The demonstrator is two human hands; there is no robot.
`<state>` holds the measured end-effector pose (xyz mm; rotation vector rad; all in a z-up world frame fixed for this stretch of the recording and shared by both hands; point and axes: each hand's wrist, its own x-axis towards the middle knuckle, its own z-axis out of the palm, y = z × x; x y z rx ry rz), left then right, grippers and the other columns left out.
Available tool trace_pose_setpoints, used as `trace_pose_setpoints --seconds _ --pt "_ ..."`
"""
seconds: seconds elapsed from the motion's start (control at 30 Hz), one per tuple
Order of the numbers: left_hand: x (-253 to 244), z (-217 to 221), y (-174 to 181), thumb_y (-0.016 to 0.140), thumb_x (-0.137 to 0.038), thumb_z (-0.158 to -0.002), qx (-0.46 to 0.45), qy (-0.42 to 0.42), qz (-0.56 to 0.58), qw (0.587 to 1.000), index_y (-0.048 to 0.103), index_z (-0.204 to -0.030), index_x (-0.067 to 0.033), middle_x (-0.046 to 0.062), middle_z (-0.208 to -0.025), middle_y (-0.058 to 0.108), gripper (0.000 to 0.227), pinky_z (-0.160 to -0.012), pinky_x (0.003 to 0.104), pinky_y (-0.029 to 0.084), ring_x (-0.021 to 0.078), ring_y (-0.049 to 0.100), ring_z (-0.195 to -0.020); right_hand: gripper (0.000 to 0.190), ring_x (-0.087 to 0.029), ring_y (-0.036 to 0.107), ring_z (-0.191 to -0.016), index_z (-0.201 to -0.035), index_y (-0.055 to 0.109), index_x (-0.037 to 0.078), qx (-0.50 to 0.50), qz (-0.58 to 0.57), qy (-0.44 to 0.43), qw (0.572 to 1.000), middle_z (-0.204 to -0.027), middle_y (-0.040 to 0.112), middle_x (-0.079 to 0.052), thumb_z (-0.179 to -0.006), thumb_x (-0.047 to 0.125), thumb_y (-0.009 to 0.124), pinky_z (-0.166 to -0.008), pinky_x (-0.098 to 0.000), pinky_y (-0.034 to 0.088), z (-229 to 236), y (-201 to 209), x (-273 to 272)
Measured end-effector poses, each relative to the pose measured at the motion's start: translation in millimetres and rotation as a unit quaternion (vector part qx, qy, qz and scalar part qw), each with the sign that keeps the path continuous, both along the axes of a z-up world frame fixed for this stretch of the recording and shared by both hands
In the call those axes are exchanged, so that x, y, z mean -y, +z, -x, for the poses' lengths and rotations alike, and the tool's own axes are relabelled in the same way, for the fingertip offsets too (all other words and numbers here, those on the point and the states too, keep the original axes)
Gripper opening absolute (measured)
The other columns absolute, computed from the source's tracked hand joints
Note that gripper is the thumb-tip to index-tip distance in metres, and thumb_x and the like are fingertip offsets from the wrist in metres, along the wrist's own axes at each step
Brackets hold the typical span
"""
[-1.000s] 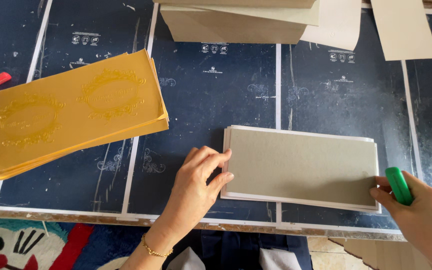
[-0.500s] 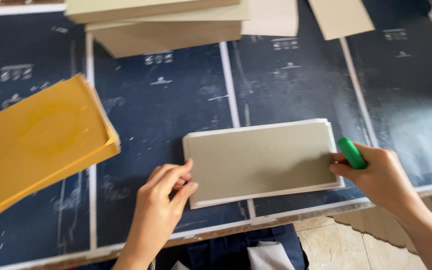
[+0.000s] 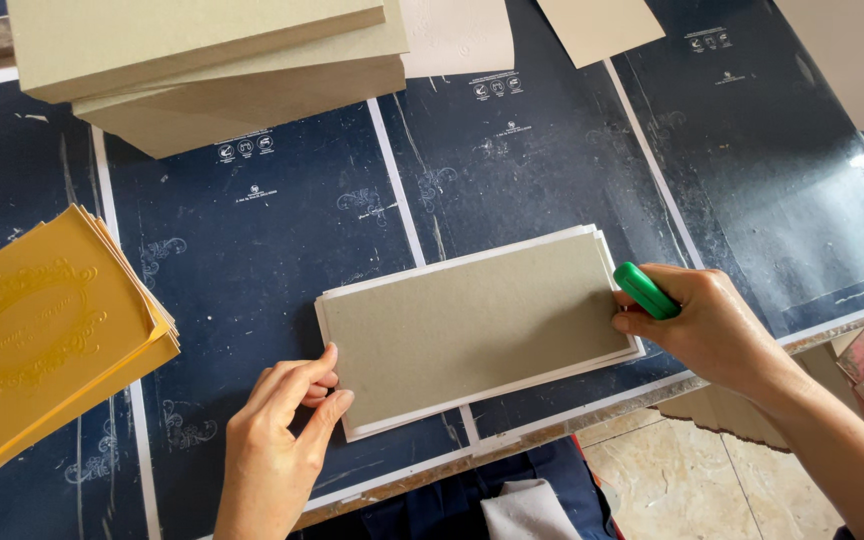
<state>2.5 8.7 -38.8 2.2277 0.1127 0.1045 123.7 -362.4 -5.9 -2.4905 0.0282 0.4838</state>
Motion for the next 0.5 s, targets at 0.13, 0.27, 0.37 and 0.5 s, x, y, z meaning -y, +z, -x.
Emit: trace_pose_setpoints --seconds 0.13,0.27,0.37,0.5 --pt "3 2 -1 0.069 -0.013 -0.085 0.013 -0.003 -0.016 1.0 0.055 -0.132 -0.0099 0.009 -0.125 0.056 0.049 -0.088 0.034 0.054 0.0217 0.055 -0.109 0.026 -0.021 0.062 -0.056 -0.097 0.051 0.019 -0.073 0.171 0.108 0.977 -0.073 0.072 -0.005 -0.089 0.035 0.07 -0.056 -0.0355 0.044 -7 14 -4" --pt "2 -1 12 0.065 -0.013 -0.087 0.018 -0.035 -0.036 0.999 0.059 -0.132 -0.0156 0.01 -0.148 0.043 0.046 -0.103 0.042 0.041 0.0286 0.041 -0.129 0.058 -0.034 0.068 -0.071 -0.116 0.043 0.009 0.075 0.276 0.112 0.952 -0.113 0.056 -0.013 -0.084 0.053 0.064 -0.073 -0.053 0.057 8 34 -32" --pt "-3 -5 2 0.069 -0.009 -0.083 0.078 -0.065 -0.059 0.993 0.064 -0.127 -0.0114 0.013 -0.151 0.04 0.044 -0.111 0.046 0.035 0.0318 0.037 -0.137 0.069 -0.021 0.043 -0.081 -0.142 0.054 0.013 0.338 0.239 0.295 0.861 -0.091 0.051 -0.008 -0.08 -0.018 0.049 -0.072 -0.032 0.041 39 19 -98" --pt "-6 -4 -8 0.065 -0.02 -0.086 0.007 -0.047 -0.063 0.997 0.048 -0.141 -0.0201 0.012 -0.162 0.023 0.057 -0.113 0.057 0.016 0.0358 0.016 -0.15 0.062 -0.029 0.054 -0.082 -0.143 0.041 0.001 0.353 0.059 0.374 0.856 -0.103 0.05 -0.012 -0.083 0.002 0.055 -0.067 -0.04 0.049 71 -15 -172"
